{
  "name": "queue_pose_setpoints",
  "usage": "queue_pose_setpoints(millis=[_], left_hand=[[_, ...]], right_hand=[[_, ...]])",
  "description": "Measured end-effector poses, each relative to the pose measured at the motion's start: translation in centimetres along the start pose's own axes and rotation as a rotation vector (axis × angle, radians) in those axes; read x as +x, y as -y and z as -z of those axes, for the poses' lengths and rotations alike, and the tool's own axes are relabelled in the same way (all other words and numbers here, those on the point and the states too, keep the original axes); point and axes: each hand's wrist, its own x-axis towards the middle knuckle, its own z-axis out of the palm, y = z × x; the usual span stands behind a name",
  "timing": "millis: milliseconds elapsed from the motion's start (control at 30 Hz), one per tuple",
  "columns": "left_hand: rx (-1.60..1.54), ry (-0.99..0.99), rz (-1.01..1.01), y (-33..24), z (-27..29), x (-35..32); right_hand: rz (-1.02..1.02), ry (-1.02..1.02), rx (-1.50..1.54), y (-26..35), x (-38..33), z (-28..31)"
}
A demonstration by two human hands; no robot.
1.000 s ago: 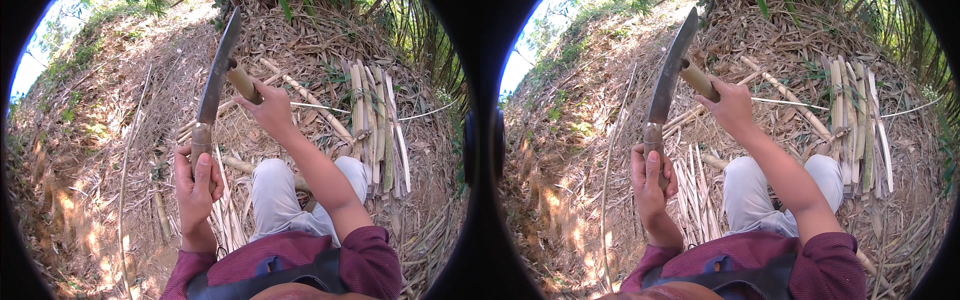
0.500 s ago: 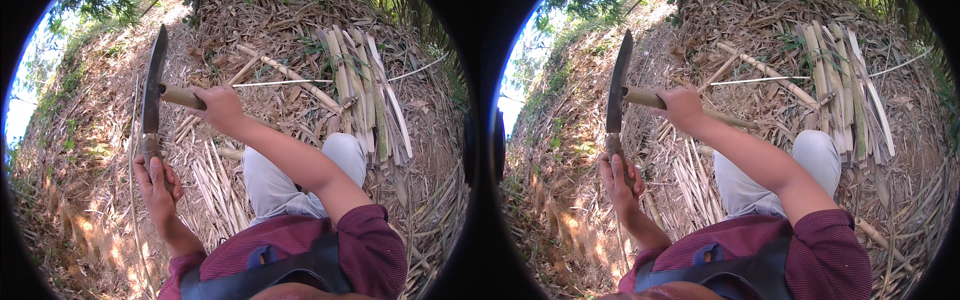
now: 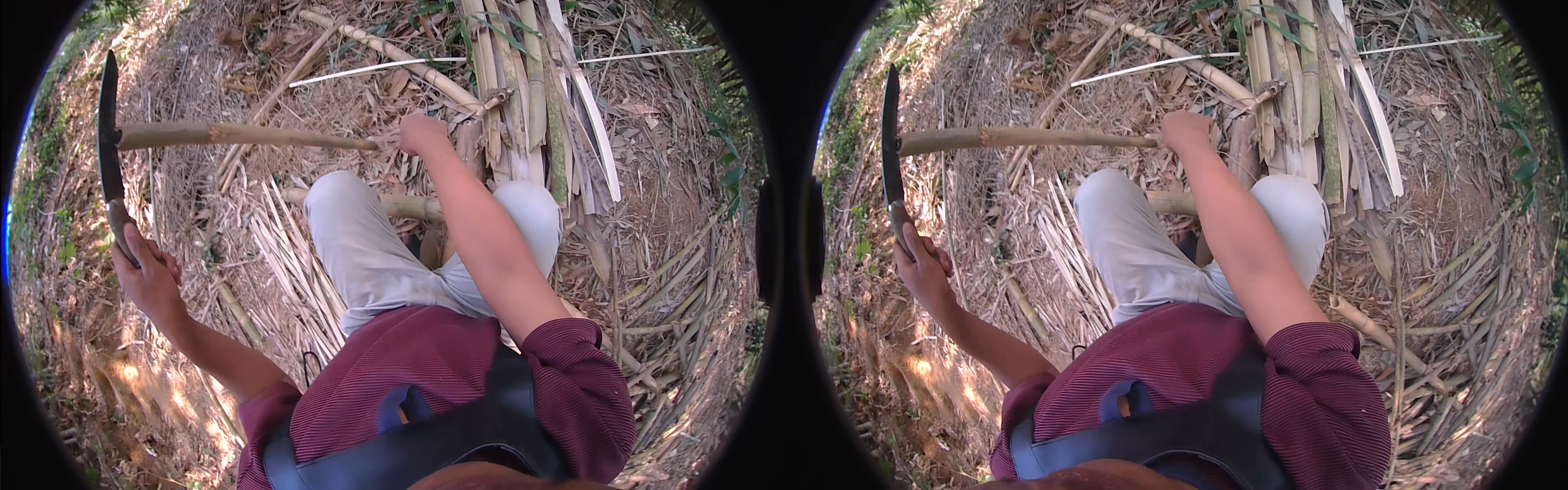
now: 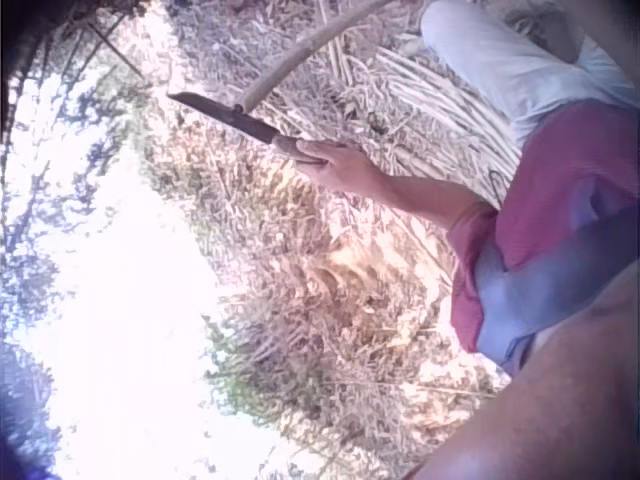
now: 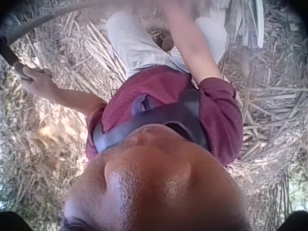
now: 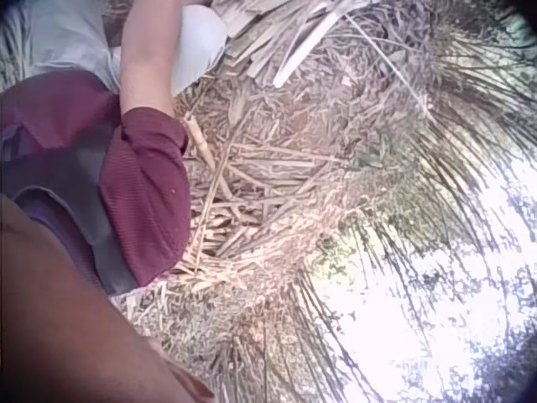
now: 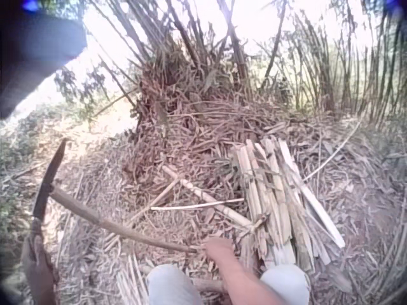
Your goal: The person splits pieces of bamboo into smaller strips using a knife and stacks them together.
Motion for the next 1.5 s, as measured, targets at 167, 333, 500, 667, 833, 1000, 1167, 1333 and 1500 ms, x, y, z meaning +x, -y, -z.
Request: queue_pose_setpoints(millis=[167,333,500,667,833,1000,1167,1333,1500], left_hand=[[-0.120,0.010,0.161,0.0,-1.4,1.7],[-0.067,-0.030,0.258,-0.3,0.6,0.8],[-0.137,-0.019,0.297,-1.4,0.0,2.2],[-0.244,-0.033,0.373,0.9,1.6,1.1],[-0.253,-0.016,0.340,2.5,3.0,0.3],[-0.092,0.066,0.125,3.8,3.3,1.0],[-0.074,0.076,-0.072,3.9,3.4,1.1],[-0.172,0.148,-0.084,5.8,4.3,3.0],[-0.197,0.229,-0.095,6.8,5.6,5.4]], right_hand=[[0.044,-0.012,0.050,-2.6,1.4,-3.5],[0.205,0.374,-0.363,-3.6,1.5,-11.3],[0.310,0.319,-0.556,-6.0,4.4,-19.6],[0.282,0.420,-0.638,-5.4,4.5,-21.5],[0.364,0.298,-0.691,-4.2,3.9,-21.9],[0.153,0.268,-0.438,-1.5,3.5,-21.9],[0.147,0.232,-0.478,2.6,3.8,-18.0],[0.240,0.076,-0.623,7.4,1.6,-10.6],[0.490,-0.244,-0.881,9.4,-4.3,-0.6]])
